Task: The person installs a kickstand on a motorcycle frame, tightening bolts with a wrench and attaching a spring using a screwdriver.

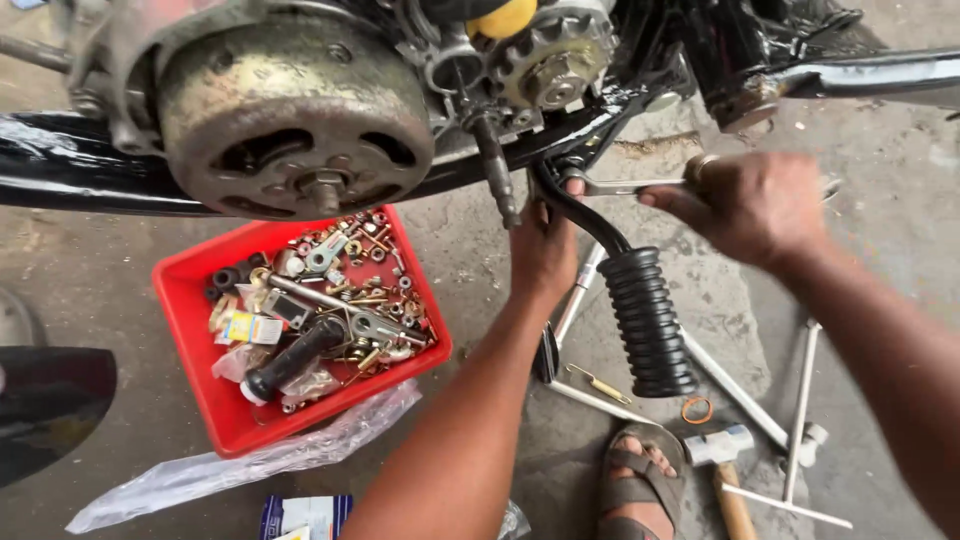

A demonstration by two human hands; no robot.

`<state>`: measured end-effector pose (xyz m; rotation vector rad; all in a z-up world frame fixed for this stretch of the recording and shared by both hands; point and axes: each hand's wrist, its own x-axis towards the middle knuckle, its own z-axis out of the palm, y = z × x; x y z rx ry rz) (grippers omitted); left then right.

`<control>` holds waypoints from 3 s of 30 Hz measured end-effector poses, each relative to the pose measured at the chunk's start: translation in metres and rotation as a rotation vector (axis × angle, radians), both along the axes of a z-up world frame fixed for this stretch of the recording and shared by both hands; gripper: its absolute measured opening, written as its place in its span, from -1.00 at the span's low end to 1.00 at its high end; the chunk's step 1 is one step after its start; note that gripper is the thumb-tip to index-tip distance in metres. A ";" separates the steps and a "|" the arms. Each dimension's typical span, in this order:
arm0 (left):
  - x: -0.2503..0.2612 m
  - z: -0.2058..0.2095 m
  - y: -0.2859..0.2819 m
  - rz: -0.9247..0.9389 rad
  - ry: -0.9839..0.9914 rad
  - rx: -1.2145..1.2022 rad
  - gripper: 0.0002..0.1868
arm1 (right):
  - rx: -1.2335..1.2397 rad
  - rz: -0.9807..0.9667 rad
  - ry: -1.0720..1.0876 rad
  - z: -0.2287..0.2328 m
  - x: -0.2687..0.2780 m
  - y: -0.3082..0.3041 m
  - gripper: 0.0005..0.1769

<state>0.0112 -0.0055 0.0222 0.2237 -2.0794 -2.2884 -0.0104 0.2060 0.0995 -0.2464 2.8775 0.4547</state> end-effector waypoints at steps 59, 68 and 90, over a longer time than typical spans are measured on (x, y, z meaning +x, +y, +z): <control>0.005 0.000 0.006 -0.009 0.008 0.107 -0.34 | -0.325 -0.151 -0.132 0.014 0.010 -0.015 -0.18; 0.001 0.001 0.002 -0.011 -0.017 0.018 -0.20 | -0.796 -0.383 0.158 -0.084 0.051 -0.028 -0.29; 0.010 -0.023 0.005 -0.062 -0.149 0.047 -0.33 | -0.303 -0.130 -0.038 -0.020 0.027 -0.002 -0.40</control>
